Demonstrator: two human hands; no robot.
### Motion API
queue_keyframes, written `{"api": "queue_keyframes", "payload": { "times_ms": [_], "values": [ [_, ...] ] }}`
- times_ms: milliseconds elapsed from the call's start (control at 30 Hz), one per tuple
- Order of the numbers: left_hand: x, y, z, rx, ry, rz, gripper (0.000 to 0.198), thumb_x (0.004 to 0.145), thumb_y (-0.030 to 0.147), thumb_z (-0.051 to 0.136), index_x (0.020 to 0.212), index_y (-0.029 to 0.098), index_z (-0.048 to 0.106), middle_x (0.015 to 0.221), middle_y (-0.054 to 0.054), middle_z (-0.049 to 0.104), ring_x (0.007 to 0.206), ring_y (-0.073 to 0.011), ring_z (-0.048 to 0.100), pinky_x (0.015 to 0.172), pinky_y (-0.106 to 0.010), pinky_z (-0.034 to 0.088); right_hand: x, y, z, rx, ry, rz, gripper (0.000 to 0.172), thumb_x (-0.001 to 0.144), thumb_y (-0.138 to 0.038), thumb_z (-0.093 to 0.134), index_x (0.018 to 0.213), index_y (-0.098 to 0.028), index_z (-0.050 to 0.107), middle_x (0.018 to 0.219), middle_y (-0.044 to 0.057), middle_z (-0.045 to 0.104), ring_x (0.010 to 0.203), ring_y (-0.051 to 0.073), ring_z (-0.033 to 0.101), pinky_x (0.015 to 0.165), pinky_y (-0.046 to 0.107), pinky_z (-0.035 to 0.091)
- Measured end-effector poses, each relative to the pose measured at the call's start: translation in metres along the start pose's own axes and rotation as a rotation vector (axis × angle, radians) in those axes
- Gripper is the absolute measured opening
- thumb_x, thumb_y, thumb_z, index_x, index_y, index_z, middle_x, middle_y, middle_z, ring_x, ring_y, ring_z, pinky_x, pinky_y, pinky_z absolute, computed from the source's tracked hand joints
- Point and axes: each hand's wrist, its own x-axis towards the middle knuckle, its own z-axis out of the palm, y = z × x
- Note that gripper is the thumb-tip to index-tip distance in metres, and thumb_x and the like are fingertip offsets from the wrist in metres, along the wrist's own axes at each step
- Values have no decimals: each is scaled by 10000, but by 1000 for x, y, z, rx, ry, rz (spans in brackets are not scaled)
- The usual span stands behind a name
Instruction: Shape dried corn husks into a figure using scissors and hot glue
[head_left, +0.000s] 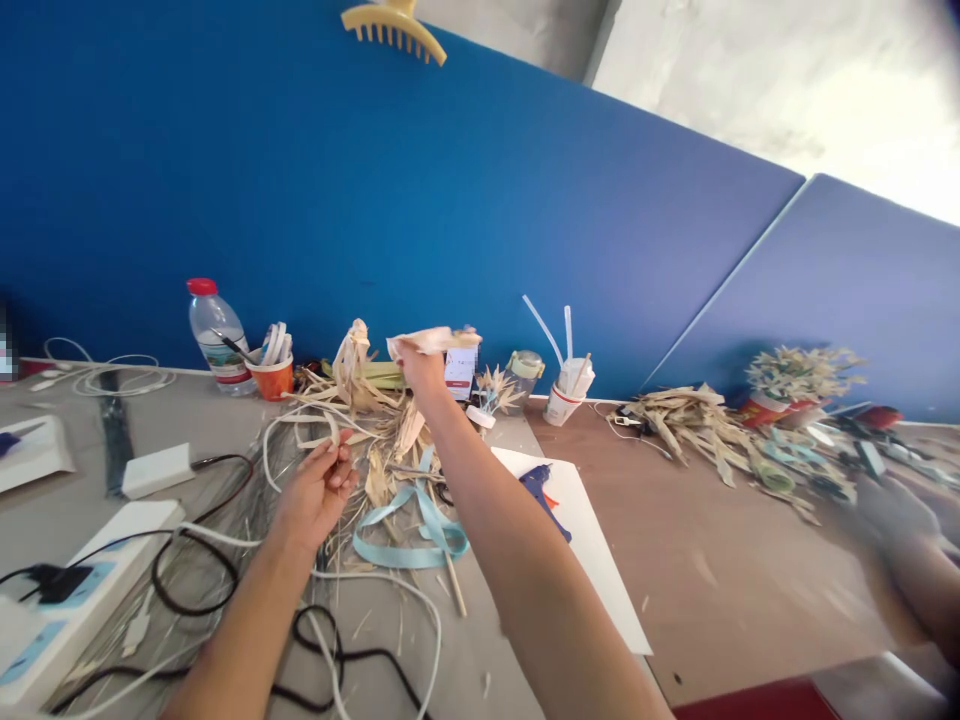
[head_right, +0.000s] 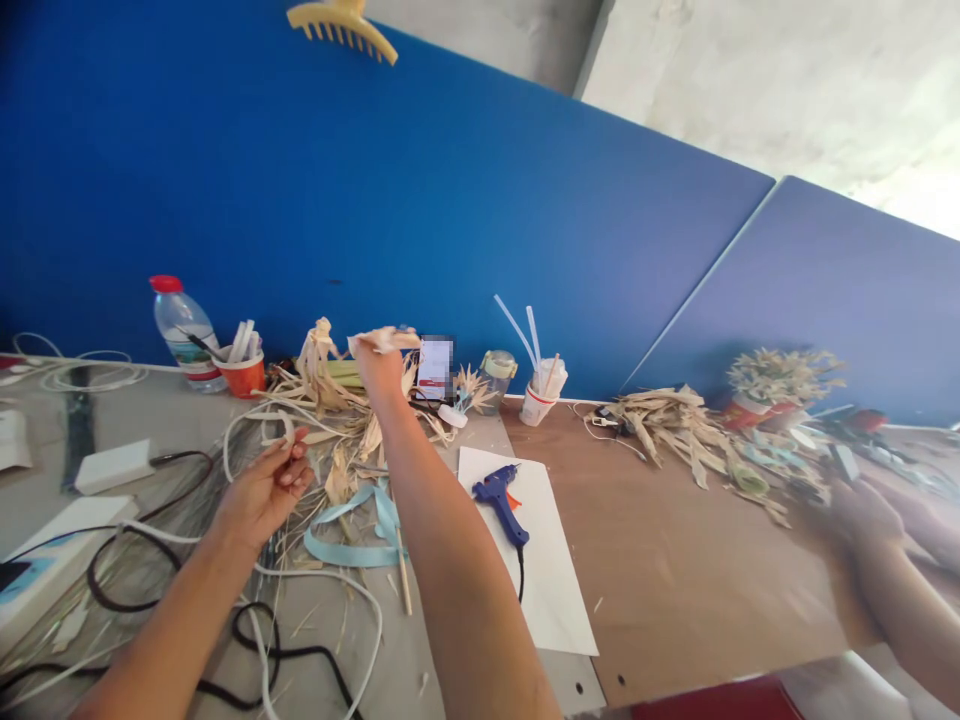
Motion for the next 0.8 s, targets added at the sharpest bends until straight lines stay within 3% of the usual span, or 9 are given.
{"api": "queue_keyframes", "payload": {
  "times_ms": [200, 333, 467, 633, 800],
  "values": [
    [1, 1, -1, -27, 26, 30, 209, 739, 22, 536, 877, 136, 644, 637, 5, 554, 396, -25, 369, 378, -143, 347, -75, 28, -44, 131, 0, 339, 271, 607, -249, 566, 850, -154, 640, 732, 25, 628, 653, 158, 567, 607, 282, 451],
    [-1, -1, 0, -26, 11, 5, 167, 757, 24, 533, 847, 116, 640, 676, -14, 576, 418, -27, 399, 397, -151, 376, -106, 28, -69, 99, 33, 313, 194, 584, -208, 543, 722, -180, 676, 738, 18, 655, 765, 181, 574, 724, 288, 425],
    [-1, 1, 0, -62, -37, -35, 159, 771, 20, 517, 838, 102, 635, 658, -7, 559, 406, -17, 371, 392, -148, 368, -126, 24, -76, 204, -57, 344, 149, 600, -211, 516, 674, -189, 644, 610, 0, 617, 631, 160, 559, 665, 279, 419],
    [1, 4, -5, -112, -52, -37, 111, 753, 27, 548, 772, 116, 610, 660, 1, 566, 408, -17, 370, 398, -151, 377, -148, 22, -71, -173, -296, 293, 105, 651, -245, 565, 681, -175, 637, 487, -56, 488, 488, 104, 418, 542, 225, 348],
    [1, 3, -6, -121, -43, -34, 98, 730, 33, 578, 757, 126, 597, 659, 1, 579, 408, -18, 380, 402, -153, 384, -151, 28, -72, -324, -289, 189, 201, 761, -293, 504, 653, -166, 617, 559, -25, 536, 539, 115, 452, 539, 216, 345]
  ]
}}
